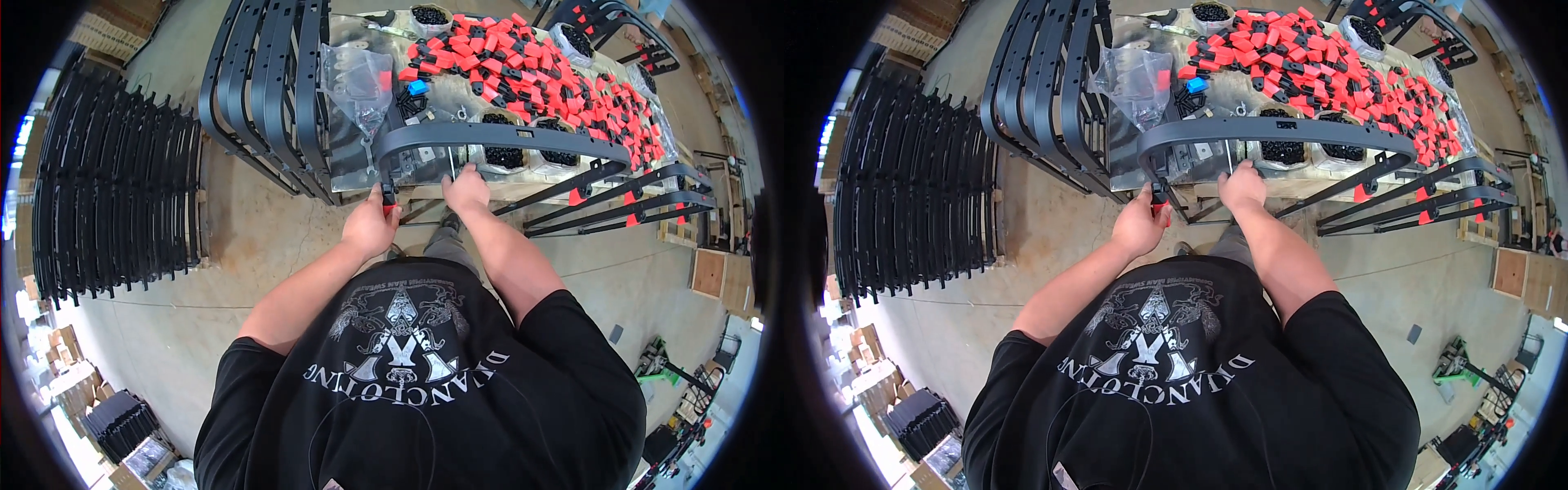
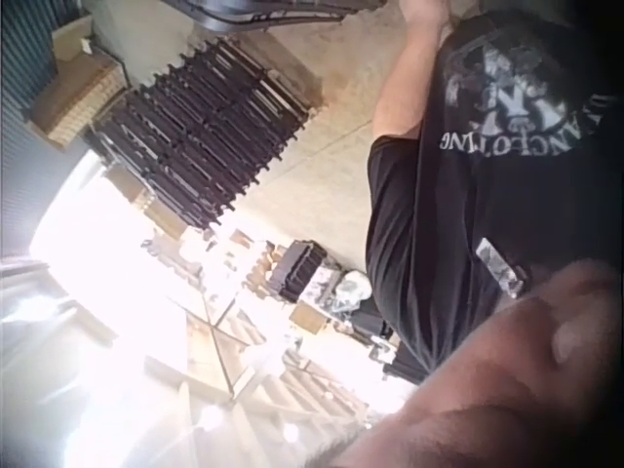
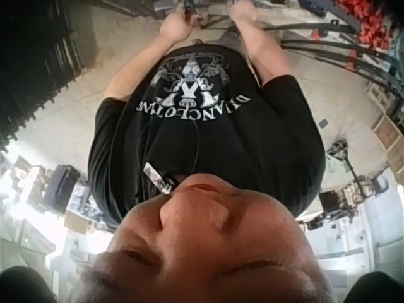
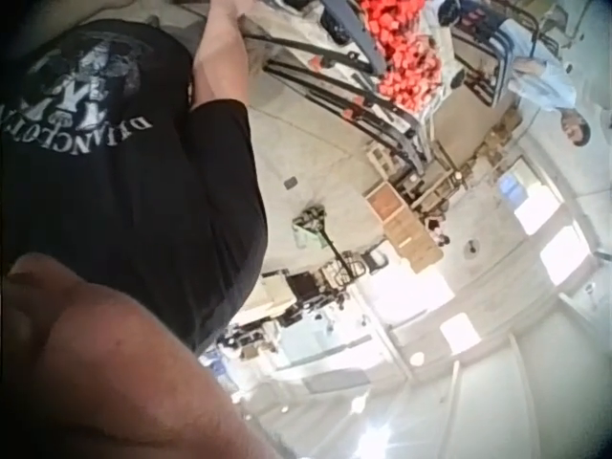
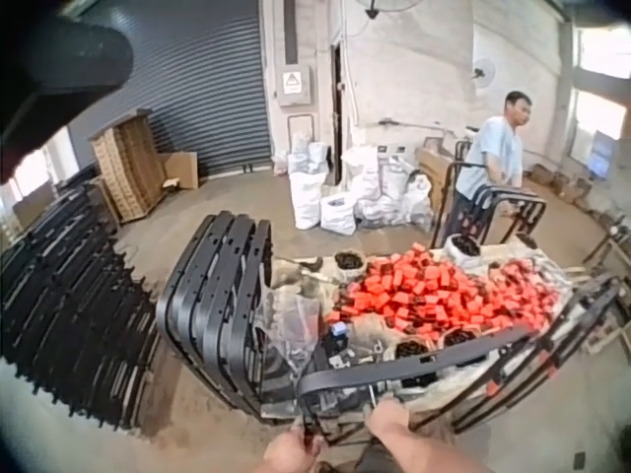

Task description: Manually attaching red protective caps and trimming components on black metal frames at a workbench in a manufacturing setting.

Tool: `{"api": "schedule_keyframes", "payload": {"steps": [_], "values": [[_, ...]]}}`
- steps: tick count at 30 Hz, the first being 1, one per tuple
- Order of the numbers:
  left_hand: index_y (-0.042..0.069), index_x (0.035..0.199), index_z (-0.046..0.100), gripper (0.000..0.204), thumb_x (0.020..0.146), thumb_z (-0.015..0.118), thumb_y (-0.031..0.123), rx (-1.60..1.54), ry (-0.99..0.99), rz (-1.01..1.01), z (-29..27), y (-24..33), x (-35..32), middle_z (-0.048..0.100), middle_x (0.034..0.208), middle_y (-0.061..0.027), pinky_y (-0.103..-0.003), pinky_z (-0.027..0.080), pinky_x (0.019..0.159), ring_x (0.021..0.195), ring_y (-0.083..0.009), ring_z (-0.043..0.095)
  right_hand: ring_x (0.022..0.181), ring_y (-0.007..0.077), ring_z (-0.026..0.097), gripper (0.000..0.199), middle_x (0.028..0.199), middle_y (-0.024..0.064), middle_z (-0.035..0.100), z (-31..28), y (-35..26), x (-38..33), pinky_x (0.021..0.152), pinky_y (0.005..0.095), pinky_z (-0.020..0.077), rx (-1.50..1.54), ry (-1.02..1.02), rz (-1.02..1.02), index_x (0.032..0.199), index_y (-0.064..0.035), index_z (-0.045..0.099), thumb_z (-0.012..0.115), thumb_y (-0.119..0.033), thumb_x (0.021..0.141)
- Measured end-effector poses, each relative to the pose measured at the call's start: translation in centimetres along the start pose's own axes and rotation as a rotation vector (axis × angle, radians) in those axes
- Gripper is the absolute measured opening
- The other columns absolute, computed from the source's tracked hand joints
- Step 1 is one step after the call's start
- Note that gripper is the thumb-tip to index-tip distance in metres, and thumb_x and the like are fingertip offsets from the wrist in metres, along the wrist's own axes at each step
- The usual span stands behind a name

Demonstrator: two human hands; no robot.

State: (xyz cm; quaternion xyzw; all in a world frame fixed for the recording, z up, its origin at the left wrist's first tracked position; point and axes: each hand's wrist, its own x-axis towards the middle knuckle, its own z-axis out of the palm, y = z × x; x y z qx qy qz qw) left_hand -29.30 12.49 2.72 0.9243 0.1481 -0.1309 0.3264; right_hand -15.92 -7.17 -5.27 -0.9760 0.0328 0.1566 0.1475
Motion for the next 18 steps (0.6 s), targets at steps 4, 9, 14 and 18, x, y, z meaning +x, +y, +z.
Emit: {"api": "schedule_keyframes", "payload": {"steps": [4, 9, 14, 18], "values": [[-0.007, 0.150, 0.033, 0.073, 0.096, 0.059, 0.034, -0.076, -0.067, -0.081, -0.1, -0.1, -0.2, 0.070, 0.106, -0.0268, -0.049, 0.054, 0.087, 0.098, -0.0416, 0.068, 0.100, 0.0346, 0.066, 0.039, 0.111, 0.0181, 0.064, 0.2, -0.9, 0.9, 0.085, 0.0496, 0.0531, -0.264, 0.281, -0.484, 0.117, -0.0039, 0.056, 0.062, -0.031, 0.089], [-0.007, 0.150, 0.032, 0.072, 0.097, 0.057, 0.034, -0.028, -0.093, -0.048, -0.4, 1.1, 0.1, 0.068, 0.109, -0.0273, -0.050, 0.053, 0.090, 0.102, -0.0422, 0.067, 0.105, 0.0264, 0.072, 0.026, 0.107, 0.0097, 0.075, 0.4, -2.5, 6.4, 0.085, 0.0385, 0.0583, -0.477, 0.079, -0.449, 0.101, -0.0131, 0.078, 0.055, -0.020, 0.094], [-0.006, 0.151, 0.030, 0.071, 0.098, 0.056, 0.033, -0.033, -0.121, -0.055, -0.9, 0.8, -0.3, 0.068, 0.112, -0.0246, -0.047, 0.051, 0.093, 0.107, -0.0406, 0.064, 0.122, 0.0329, 0.062, 0.036, 0.126, 0.0161, 0.068, 0.7, -3.7, 8.5, 0.103, 0.0430, 0.0486, -0.367, -0.083, -0.469, 0.120, -0.0091, 0.070, 0.052, -0.024, 0.093], [-0.006, 0.152, 0.029, 0.072, 0.098, 0.056, 0.033, -0.042, -0.120, -0.049, -0.8, 0.1, -0.2, 0.068, 0.113, -0.0249, -0.047, 0.052, 0.093, 0.106, -0.0410, 0.065, 0.129, 0.0303, 0.057, 0.040, 0.137, 0.0107, 0.062, 1.0, -3.2, 8.7, 0.108, 0.0409, 0.0442, -0.375, 0.034, -0.445, 0.132, -0.0143, 0.063, 0.049, -0.027, 0.096]]}}
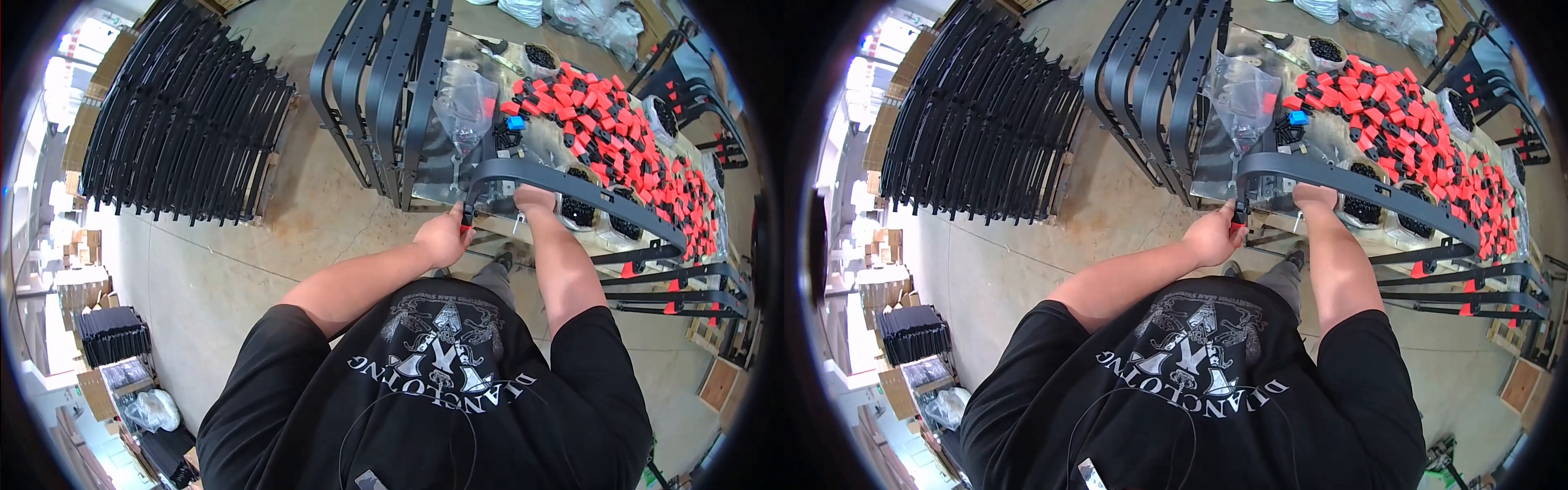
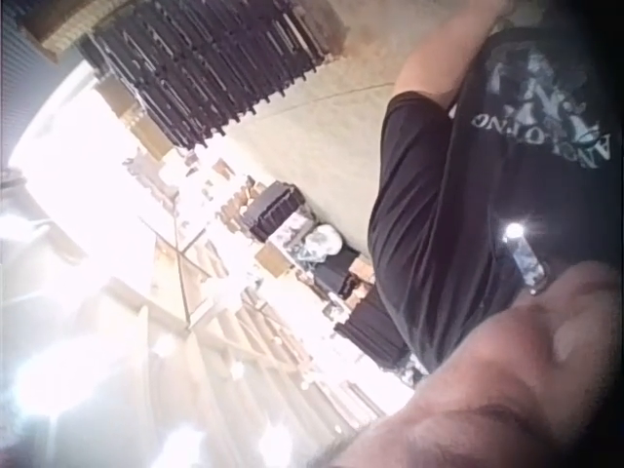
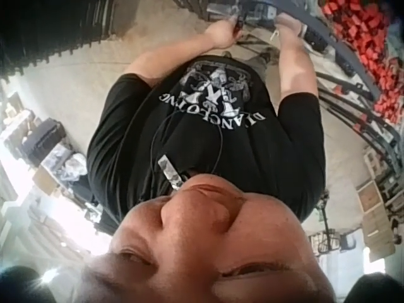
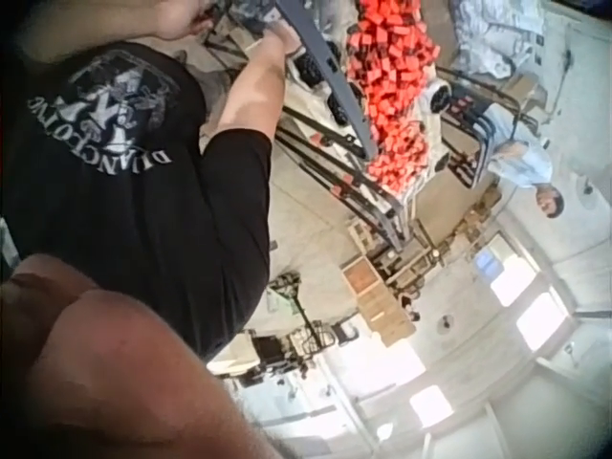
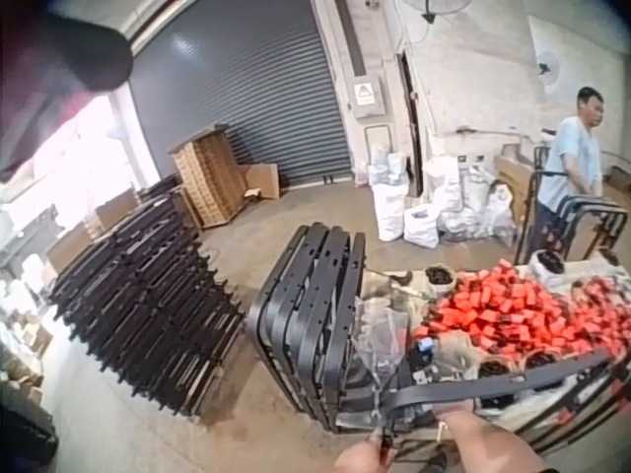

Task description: Manually attaching red protective caps and trimming components on black metal frames at a workbench in a manufacturing setting.

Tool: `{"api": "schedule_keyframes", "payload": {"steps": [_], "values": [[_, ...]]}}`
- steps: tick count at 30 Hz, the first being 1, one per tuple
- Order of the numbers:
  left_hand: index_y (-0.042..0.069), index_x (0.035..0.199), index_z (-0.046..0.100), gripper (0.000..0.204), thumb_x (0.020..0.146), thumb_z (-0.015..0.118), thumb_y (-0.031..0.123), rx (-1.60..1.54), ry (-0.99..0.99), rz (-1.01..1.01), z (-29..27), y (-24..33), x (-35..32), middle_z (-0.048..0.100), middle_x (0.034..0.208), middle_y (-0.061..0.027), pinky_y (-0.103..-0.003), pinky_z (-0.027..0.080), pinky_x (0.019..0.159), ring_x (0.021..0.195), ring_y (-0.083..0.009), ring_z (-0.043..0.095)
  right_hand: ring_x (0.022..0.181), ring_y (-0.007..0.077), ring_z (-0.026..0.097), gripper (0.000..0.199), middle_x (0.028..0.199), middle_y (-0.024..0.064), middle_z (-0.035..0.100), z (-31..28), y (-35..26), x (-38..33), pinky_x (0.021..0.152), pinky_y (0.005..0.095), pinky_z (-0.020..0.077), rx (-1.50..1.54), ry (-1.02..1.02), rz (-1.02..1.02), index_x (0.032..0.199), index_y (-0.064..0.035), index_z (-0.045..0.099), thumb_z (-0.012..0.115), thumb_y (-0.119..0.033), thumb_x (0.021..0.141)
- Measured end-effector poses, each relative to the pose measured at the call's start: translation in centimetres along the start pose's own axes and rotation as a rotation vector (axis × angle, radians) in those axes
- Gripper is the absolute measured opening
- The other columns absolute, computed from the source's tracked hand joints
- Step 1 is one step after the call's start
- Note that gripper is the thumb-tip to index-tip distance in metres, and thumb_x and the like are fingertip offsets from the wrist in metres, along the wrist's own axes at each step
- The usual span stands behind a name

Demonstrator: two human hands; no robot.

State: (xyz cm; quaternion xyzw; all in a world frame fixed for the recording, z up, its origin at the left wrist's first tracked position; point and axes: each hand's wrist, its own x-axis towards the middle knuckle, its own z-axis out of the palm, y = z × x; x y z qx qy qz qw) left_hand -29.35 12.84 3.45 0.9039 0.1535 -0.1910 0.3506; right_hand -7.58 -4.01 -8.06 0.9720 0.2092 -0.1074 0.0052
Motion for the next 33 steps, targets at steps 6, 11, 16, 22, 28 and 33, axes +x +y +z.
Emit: {"api": "schedule_keyframes", "payload": {"steps": [6, 11, 16, 22, 28, 33], "values": [[-0.008, 0.151, 0.029, 0.075, 0.096, 0.060, 0.031, 0.006, 0.068, 0.005, -0.1, -0.6, -0.4, 0.070, 0.100, -0.0242, -0.047, 0.053, 0.085, 0.096, -0.0411, 0.067, 0.130, 0.0343, 0.056, 0.041, 0.132, 0.0173, 0.062, -1.2, -1.9, 1.6, 0.109, 0.0458, 0.0430, 0.079, -0.032, 0.065, 0.131, -0.0140, 0.064, 0.048, -0.034, 0.099], [-0.006, 0.152, 0.028, 0.076, 0.096, 0.059, 0.036, -0.003, 0.033, 0.041, -0.5, 0.2, -0.2, 0.069, 0.106, -0.0253, -0.048, 0.053, 0.087, 0.097, -0.0424, 0.067, 0.121, 0.0356, 0.060, 0.039, 0.121, 0.0199, 0.066, 6.0, 1.1, 4.2, 0.108, 0.0452, 0.0428, 0.160, 0.180, 0.211, 0.120, -0.0076, 0.068, 0.052, -0.036, 0.097], [-0.005, 0.152, 0.029, 0.076, 0.097, 0.059, 0.037, -0.030, 0.061, 0.053, -0.2, -0.8, -0.5, 0.068, 0.109, -0.0257, -0.048, 0.053, 0.088, 0.100, -0.0429, 0.066, 0.095, 0.0339, 0.065, 0.033, 0.102, 0.0176, 0.069, 4.0, 1.5, 3.2, 0.084, 0.0428, 0.0499, 0.033, 0.365, -0.129, 0.101, -0.0017, 0.067, 0.058, -0.033, 0.097], [-0.005, 0.152, 0.030, 0.075, 0.097, 0.059, 0.036, -0.072, 0.037, 0.042, -0.6, -1.3, -0.8, 0.068, 0.111, -0.0259, -0.048, 0.052, 0.090, 0.102, -0.0427, 0.065, 0.060, 0.0130, 0.054, 0.008, 0.083, 0.0066, 0.059, -3.6, 1.5, -5.4, 0.047, 0.0278, 0.0393, 1.768, -0.095, 0.433, 0.095, -0.0092, 0.056, 0.058, -0.017, 0.094], [-0.006, 0.152, 0.030, 0.075, 0.096, 0.059, 0.035, -0.073, 0.040, 0.039, -1.2, -1.0, -1.1, 0.068, 0.113, -0.0254, -0.047, 0.052, 0.091, 0.103, -0.0418, 0.065, 0.064, 0.0156, 0.055, 0.017, 0.092, 0.0106, 0.061, -7.5, 1.7, -17.1, 0.052, 0.0291, 0.0412, 1.792, -0.153, 0.368, 0.099, -0.0081, 0.051, 0.056, -0.004, 0.084], [-0.006, 0.143, 0.041, 0.066, 0.096, 0.061, 0.036, 0.113, 0.284, 0.073, -0.1, -0.3, -1.9, 0.067, 0.114, -0.0249, -0.047, 0.052, 0.093, 0.104, -0.0391, 0.066, 0.071, 0.0157, 0.058, 0.015, 0.091, 0.0094, 0.062, -6.6, 3.1, -20.4, 0.061, 0.0284, 0.0451, 1.585, -0.255, 0.209, 0.094, -0.0073, 0.052, 0.058, -0.003, 0.081]]}}
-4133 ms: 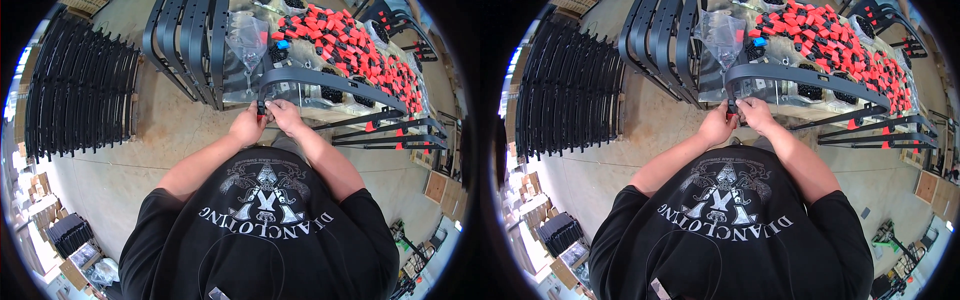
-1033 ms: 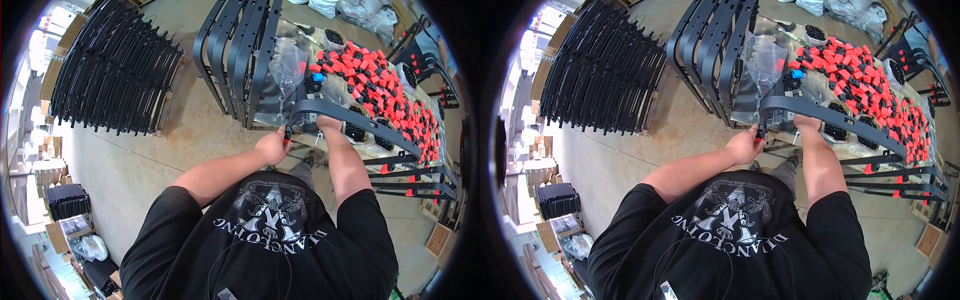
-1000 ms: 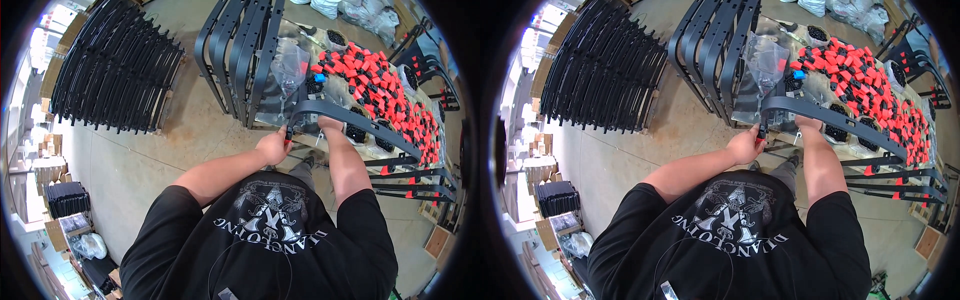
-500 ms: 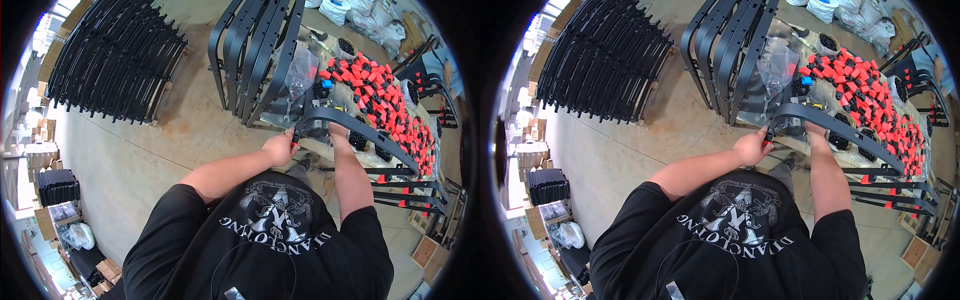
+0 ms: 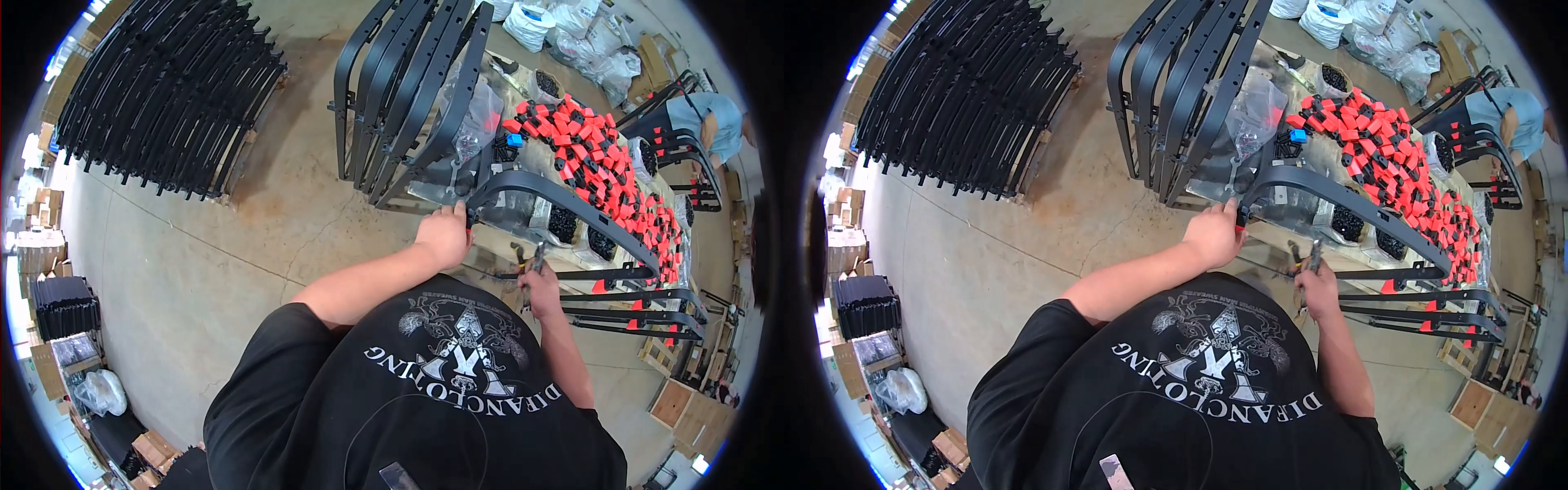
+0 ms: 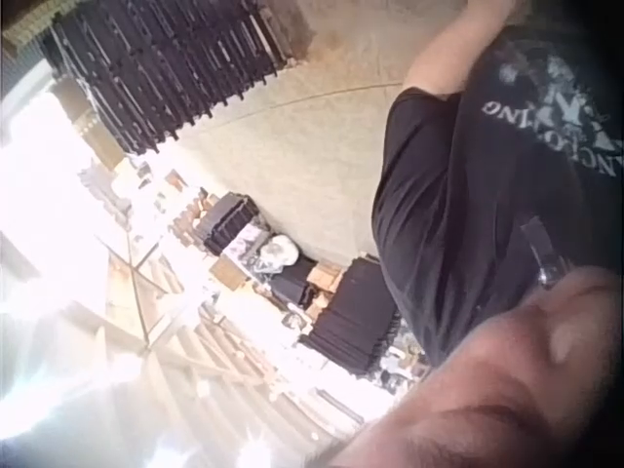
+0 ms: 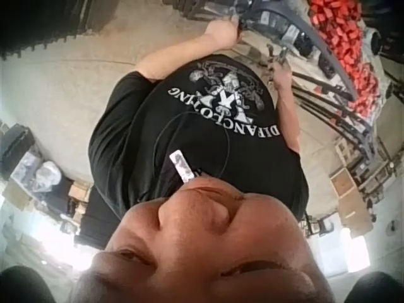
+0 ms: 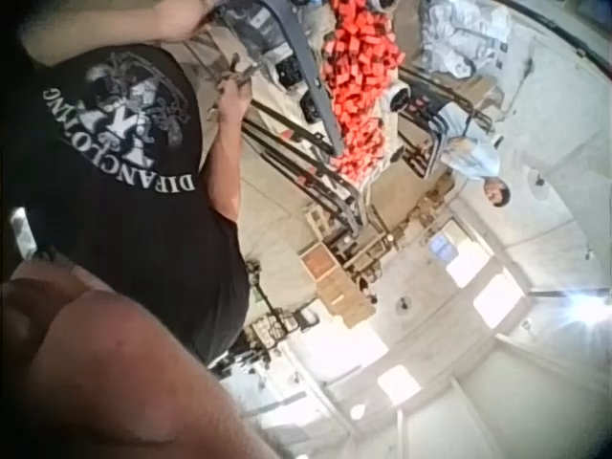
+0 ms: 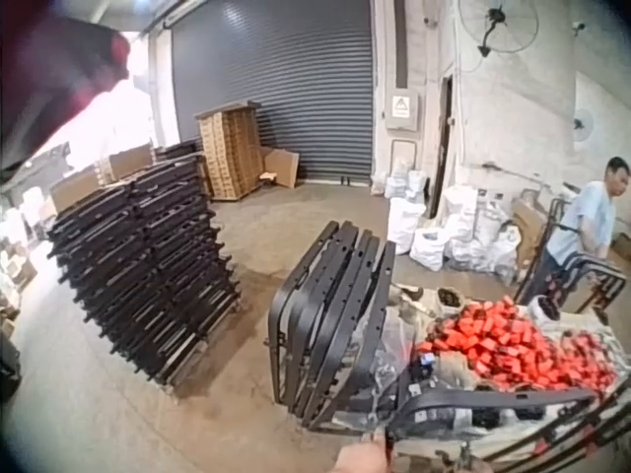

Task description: Manually attaching red protective caps and trimming components on black metal frames at a workbench in a manufacturing setting.

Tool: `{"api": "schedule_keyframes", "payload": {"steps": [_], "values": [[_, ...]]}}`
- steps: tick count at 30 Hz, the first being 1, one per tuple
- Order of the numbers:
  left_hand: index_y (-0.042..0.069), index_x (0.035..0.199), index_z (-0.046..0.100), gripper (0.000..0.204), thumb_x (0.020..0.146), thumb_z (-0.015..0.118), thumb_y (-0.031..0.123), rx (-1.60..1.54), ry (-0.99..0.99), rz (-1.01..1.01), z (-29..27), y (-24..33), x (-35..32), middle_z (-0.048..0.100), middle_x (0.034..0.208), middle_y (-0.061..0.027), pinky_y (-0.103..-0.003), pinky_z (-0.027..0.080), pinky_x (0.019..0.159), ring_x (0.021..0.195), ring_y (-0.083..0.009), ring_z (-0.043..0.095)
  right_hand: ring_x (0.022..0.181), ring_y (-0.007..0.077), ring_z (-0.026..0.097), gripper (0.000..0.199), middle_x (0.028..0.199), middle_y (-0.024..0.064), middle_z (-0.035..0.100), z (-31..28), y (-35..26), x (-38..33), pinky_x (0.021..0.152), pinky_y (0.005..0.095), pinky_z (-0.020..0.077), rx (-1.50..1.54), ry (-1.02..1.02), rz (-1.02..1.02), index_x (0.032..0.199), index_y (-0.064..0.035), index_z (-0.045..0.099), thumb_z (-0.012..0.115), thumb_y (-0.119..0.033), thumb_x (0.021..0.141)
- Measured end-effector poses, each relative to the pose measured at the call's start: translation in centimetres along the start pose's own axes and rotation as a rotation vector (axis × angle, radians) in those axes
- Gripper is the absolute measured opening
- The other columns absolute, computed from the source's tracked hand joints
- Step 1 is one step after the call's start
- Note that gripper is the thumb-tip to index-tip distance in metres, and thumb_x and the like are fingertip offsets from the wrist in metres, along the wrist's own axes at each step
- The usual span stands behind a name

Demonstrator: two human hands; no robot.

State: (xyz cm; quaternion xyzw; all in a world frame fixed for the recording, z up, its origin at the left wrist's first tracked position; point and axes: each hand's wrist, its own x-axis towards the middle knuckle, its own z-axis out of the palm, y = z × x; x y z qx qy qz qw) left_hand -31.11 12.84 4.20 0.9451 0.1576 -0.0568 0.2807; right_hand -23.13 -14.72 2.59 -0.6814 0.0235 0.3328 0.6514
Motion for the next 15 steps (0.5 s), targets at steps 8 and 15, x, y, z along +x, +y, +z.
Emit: {"api": "schedule_keyframes", "payload": {"steps": [8, 15], "values": [[-0.006, 0.126, 0.052, 0.041, 0.103, 0.056, 0.028, -0.703, -0.054, 0.102, 0.2, 4.8, -4.3, 0.070, 0.093, -0.0191, -0.040, 0.054, 0.081, 0.086, -0.0309, 0.070, 0.079, 0.0151, 0.055, 0.019, 0.085, 0.0048, 0.060, 2.5, -3.7, -1.5, 0.074, 0.0315, 0.0476, -0.589, -0.315, -0.268, 0.100, -0.0005, 0.060, 0.057, -0.008, 0.082], [-0.003, 0.135, 0.053, 0.040, 0.099, 0.057, 0.015, -0.838, -0.019, 0.045, 2.4, 8.5, -7.1, 0.070, 0.110, -0.0211, -0.037, 0.054, 0.088, 0.100, -0.0259, 0.070, 0.096, 0.0264, 0.066, 0.042, 0.106, 0.0200, 0.068, 0.4, -3.8, -4.0, 0.086, 0.0374, 0.0513, -0.570, -0.344, -0.472, 0.121, 0.0026, 0.062, 0.058, -0.012, 0.082]]}}
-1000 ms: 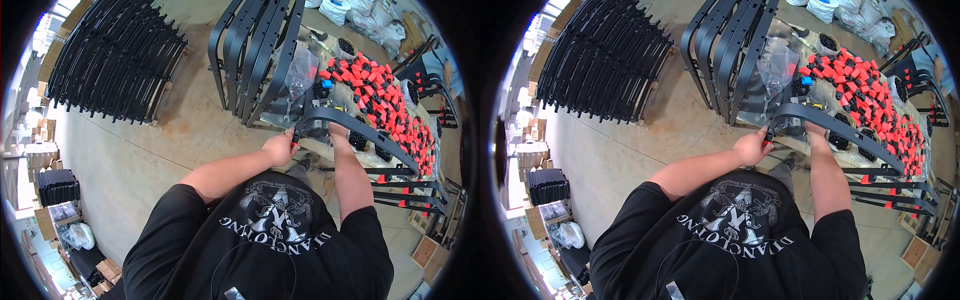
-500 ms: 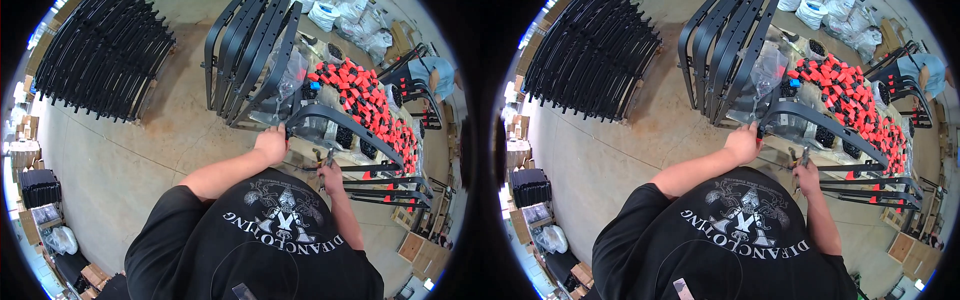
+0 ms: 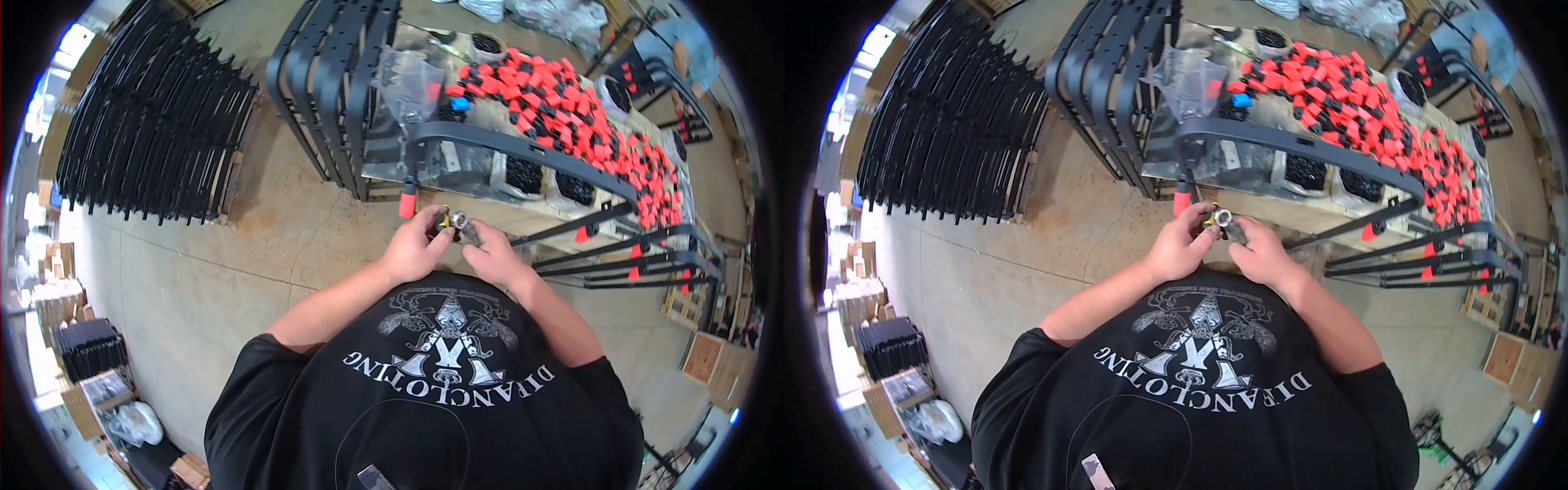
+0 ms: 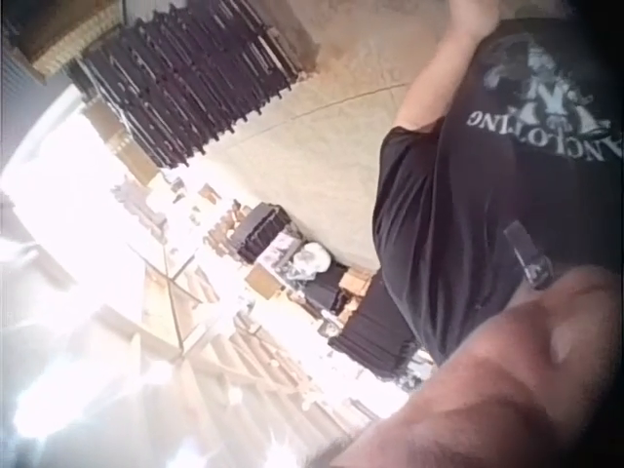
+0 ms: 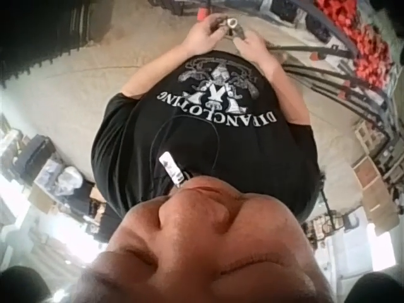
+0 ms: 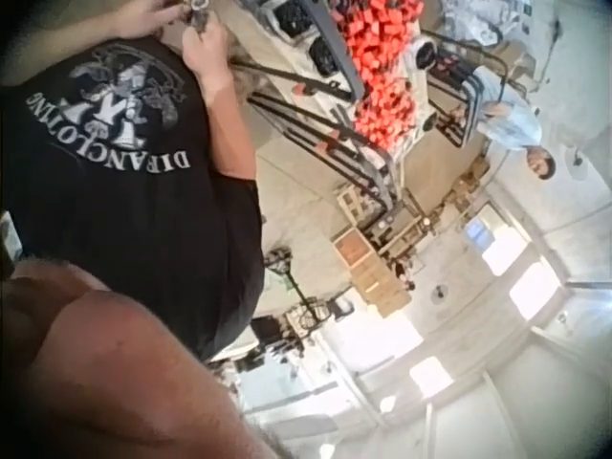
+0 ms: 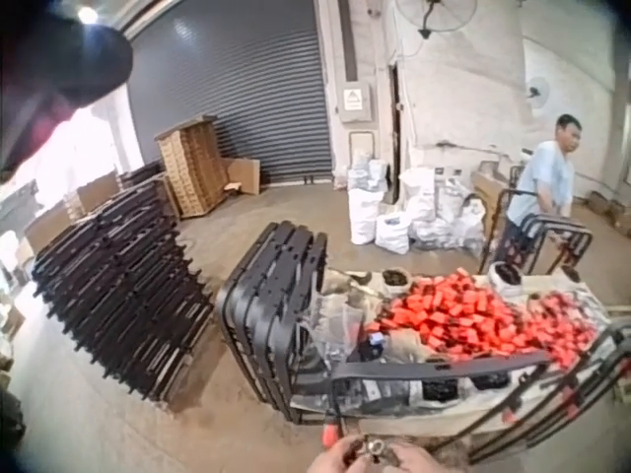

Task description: Manually attaching red protective caps and trimming components on black metal frames at a workbench in a manufacturing setting.

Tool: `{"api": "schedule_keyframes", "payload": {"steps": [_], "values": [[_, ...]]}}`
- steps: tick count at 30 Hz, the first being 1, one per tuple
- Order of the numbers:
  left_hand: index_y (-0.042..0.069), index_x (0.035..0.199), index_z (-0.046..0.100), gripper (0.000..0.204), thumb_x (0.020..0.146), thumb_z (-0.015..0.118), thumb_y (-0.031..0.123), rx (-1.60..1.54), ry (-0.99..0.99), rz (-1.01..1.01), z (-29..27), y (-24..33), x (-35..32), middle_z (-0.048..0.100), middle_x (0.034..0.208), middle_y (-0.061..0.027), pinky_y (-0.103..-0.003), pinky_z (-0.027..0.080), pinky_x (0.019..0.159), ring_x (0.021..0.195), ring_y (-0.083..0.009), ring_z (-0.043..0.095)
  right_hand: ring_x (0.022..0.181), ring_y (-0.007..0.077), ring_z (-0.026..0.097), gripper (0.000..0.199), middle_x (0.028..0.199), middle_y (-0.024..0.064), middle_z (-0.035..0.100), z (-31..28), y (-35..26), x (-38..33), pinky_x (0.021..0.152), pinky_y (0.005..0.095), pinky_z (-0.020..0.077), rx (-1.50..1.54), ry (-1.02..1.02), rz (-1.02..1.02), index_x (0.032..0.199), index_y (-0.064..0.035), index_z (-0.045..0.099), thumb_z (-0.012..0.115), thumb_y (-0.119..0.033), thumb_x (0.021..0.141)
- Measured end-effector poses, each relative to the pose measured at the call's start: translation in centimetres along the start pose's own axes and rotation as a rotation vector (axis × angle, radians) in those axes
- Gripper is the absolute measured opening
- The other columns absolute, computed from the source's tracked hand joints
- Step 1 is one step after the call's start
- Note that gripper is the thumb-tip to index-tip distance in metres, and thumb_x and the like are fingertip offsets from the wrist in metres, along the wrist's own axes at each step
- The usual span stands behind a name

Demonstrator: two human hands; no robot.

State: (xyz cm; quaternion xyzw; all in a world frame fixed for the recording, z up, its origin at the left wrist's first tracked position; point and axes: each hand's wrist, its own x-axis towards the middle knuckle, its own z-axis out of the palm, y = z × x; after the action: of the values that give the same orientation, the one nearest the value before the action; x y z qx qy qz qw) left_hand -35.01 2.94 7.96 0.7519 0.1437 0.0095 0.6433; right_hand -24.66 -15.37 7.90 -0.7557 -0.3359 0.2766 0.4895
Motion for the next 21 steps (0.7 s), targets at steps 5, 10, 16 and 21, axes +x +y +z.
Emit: {"api": "schedule_keyframes", "payload": {"steps": [5, 10, 16, 21], "values": [[0.000, 0.140, 0.049, 0.042, 0.098, 0.058, 0.003, -0.132, 0.064, -0.009, 2.2, -0.2, -0.5, 0.068, 0.110, -0.0091, -0.027, 0.052, 0.083, 0.092, -0.0112, 0.065, 0.083, 0.0122, 0.057, 0.029, 0.093, 0.0019, 0.064, -1.1, 2.3, -2.1, 0.078, 0.0298, 0.0493, 0.156, 0.063, 0.072, 0.112, -0.0006, 0.063, 0.056, -0.007, 0.084], [0.002, 0.141, 0.048, 0.040, 0.101, 0.051, 0.000, -0.195, 0.260, 0.127, 0.0, -2.7, -0.2, 0.063, 0.116, -0.0093, -0.028, 0.054, 0.084, 0.096, -0.0129, 0.063, 0.073, 0.0118, 0.051, 0.018, 0.077, 0.0012, 0.057, -3.6, 7.3, -5.0, 0.068, 0.0306, 0.0463, 0.308, 0.215, 0.231, 0.098, -0.0014, 0.062, 0.060, -0.017, 0.089], [0.005, 0.140, 0.045, 0.034, 0.107, 0.043, 0.013, -0.392, 0.513, 0.037, -5.2, -3.4, 0.8, 0.061, 0.109, -0.0094, -0.038, 0.060, 0.080, 0.092, -0.0197, 0.066, 0.068, 0.0158, 0.050, 0.027, 0.072, 0.0061, 0.056, -4.6, 13.4, -11.8, 0.065, 0.0373, 0.0450, 0.121, 0.293, 0.504, 0.090, 0.0003, 0.060, 0.066, -0.026, 0.088], [0.008, 0.132, 0.048, 0.030, 0.106, 0.047, 0.023, -0.585, 0.591, -0.223, -7.6, -5.5, 4.2, 0.056, 0.091, -0.0057, -0.027, 0.043, 0.051, 0.067, -0.0124, 0.052, 0.067, 0.0193, 0.052, 0.036, 0.069, 0.0101, 0.055, -3.0, 13.4, -13.9, 0.064, 0.0392, 0.0459, 0.015, 0.304, 0.673, 0.094, 0.0023, 0.061, 0.067, -0.033, 0.087]]}}
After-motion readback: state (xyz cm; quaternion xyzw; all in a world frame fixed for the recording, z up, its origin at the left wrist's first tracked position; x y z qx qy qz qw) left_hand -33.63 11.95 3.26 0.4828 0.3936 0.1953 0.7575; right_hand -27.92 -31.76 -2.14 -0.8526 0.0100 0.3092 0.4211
